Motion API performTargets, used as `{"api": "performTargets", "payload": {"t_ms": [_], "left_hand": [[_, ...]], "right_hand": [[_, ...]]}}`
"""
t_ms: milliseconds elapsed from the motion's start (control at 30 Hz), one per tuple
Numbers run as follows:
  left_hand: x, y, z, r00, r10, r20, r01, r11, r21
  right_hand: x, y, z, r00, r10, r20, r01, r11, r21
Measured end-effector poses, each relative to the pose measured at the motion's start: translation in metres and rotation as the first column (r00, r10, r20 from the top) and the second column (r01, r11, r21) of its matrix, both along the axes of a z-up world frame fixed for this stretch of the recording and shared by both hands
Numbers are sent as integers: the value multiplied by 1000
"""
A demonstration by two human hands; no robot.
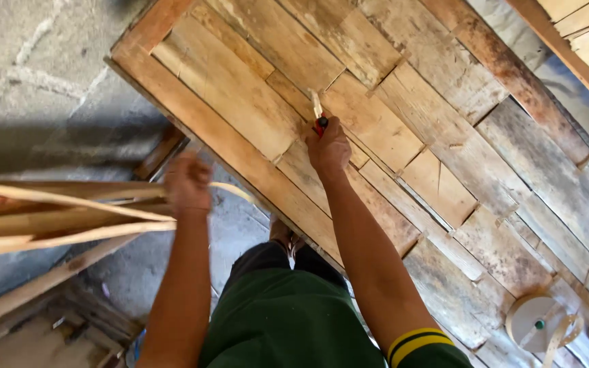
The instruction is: Assembling and trimming thin wood pieces onto a larger panel to create a decorative surface.
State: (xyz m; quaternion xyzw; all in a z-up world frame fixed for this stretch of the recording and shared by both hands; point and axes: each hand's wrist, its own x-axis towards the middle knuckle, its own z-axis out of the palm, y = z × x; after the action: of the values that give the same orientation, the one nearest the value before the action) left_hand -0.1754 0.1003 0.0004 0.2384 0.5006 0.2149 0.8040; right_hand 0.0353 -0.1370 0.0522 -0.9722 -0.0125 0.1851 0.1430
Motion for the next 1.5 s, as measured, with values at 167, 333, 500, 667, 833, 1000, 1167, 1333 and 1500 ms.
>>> {"api": "performTargets", "payload": {"t_ms": [167,333,500,667,833,1000,1167,1333,1500], "left_hand": [[-43,71,66,972,228,49,-233,933,273],[-38,92,82,980,165,109,-197,846,496],[28,70,62,832,-531,-162,548,738,394],[93,34,21,669,-740,-62,699,599,390],[137,34,18,596,-798,86,725,581,371],[155,42,-2,525,-845,98,775,523,355],[168,41,-16,485,-864,134,800,500,330],[187,41,-7,493,-861,126,802,506,317],[203,45,-20,528,-848,47,828,526,195]], "right_hand": [[7,-8,33,1000,7,-18,-5,993,118],[3,-15,38,999,-2,50,-7,985,172],[7,22,47,989,142,-46,-97,844,528],[16,73,35,940,227,-253,34,678,734],[31,103,15,906,205,-371,207,550,809],[43,115,8,919,134,-370,199,652,732],[49,121,14,952,97,-291,111,775,622],[54,135,33,983,105,-151,-6,840,543],[65,143,41,988,126,-90,-70,881,468]]}}
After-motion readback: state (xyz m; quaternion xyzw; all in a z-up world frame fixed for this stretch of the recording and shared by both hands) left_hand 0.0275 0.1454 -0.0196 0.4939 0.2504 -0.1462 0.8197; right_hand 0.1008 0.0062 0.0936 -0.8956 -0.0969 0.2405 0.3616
